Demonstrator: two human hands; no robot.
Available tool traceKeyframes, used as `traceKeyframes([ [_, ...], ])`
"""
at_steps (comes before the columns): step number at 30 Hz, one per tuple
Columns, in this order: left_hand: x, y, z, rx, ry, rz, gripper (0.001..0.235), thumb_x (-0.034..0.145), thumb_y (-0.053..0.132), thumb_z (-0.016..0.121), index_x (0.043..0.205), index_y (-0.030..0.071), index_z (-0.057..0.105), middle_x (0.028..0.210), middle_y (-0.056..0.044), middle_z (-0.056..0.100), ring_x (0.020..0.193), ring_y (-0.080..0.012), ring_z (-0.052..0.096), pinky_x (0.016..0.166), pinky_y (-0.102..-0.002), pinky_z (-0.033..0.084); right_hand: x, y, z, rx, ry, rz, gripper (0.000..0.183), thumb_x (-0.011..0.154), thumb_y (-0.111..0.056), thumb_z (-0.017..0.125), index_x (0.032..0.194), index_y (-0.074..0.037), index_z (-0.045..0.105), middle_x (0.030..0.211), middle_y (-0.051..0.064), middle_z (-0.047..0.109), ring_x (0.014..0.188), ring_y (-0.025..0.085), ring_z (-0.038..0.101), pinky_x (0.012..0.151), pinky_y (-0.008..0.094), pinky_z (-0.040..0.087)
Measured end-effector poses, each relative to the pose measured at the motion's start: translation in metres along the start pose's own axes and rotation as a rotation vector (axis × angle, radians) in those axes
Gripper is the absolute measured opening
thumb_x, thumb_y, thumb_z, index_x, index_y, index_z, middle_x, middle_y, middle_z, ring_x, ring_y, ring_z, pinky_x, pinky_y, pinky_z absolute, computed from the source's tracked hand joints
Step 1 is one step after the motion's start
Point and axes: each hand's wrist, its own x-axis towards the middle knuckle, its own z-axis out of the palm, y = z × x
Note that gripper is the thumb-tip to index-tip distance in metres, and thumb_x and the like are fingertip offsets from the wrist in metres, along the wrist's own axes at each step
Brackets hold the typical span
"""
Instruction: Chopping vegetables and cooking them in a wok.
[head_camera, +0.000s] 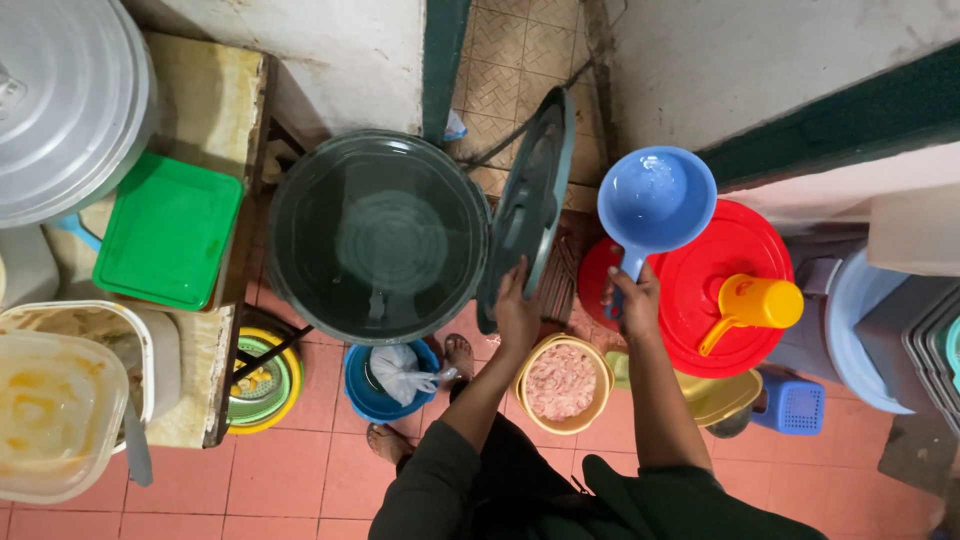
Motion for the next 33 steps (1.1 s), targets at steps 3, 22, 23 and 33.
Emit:
traceKeyframes([
  [3, -0.002, -0.008, 0.013, 0.087, 0.029, 0.058, 0.073, 0.084, 0.005, 0.078, 0.151, 0.007, 0.050, 0.134, -0.024, 0.062, 0.117, -0.0429, 0.062, 0.096, -0.045, 0.051, -0.005, 0.007, -0.013, 0.014, 0.050, 0.001, 0.037, 0.095, -0.006, 0.061, 0.132, -0.004, 0.060, 0.069, 0.003, 0.057, 0.054, 0.014, 0.054, 0.051, 0.028, 0.045],
  [22, -0.086, -0.150, -0.133, -1.101, 0.401, -0.836, 0.041, 0.075, -0.003, 0.070, 0.116, 0.004, 0.065, 0.102, -0.013, 0.069, 0.090, -0.0290, 0.067, 0.079, -0.042, 0.056, 0.068, -0.007, 0.034, -0.474, -0.183, -0.105, 0.031, 0.100, -0.010, 0.049, 0.131, -0.009, 0.045, 0.081, 0.006, 0.063, 0.058, 0.016, 0.056, 0.052, 0.031, 0.046],
  [23, -0.115, -0.169, -0.147, -1.127, 0.397, -0.932, 0.038, 0.076, -0.001, 0.070, 0.114, 0.001, 0.065, 0.102, -0.012, 0.068, 0.093, -0.0286, 0.066, 0.082, -0.042, 0.055, 0.079, 0.001, 0.042, -0.646, -0.262, -0.259, 0.032, 0.102, -0.012, 0.051, 0.133, -0.009, 0.046, 0.087, 0.009, 0.067, 0.065, 0.023, 0.060, 0.057, 0.036, 0.049],
  [33, -0.357, -0.235, -0.260, -1.204, 0.514, -1.126, 0.049, 0.076, 0.005, 0.061, 0.122, -0.012, 0.060, 0.116, -0.021, 0.068, 0.109, -0.0394, 0.066, 0.094, -0.056, 0.053, 0.180, 0.180, 0.185, -1.733, -0.638, -0.909, 0.057, 0.093, -0.014, 0.056, 0.149, -0.022, 0.053, 0.105, 0.013, 0.065, 0.098, 0.034, 0.065, 0.074, 0.047, 0.056],
])
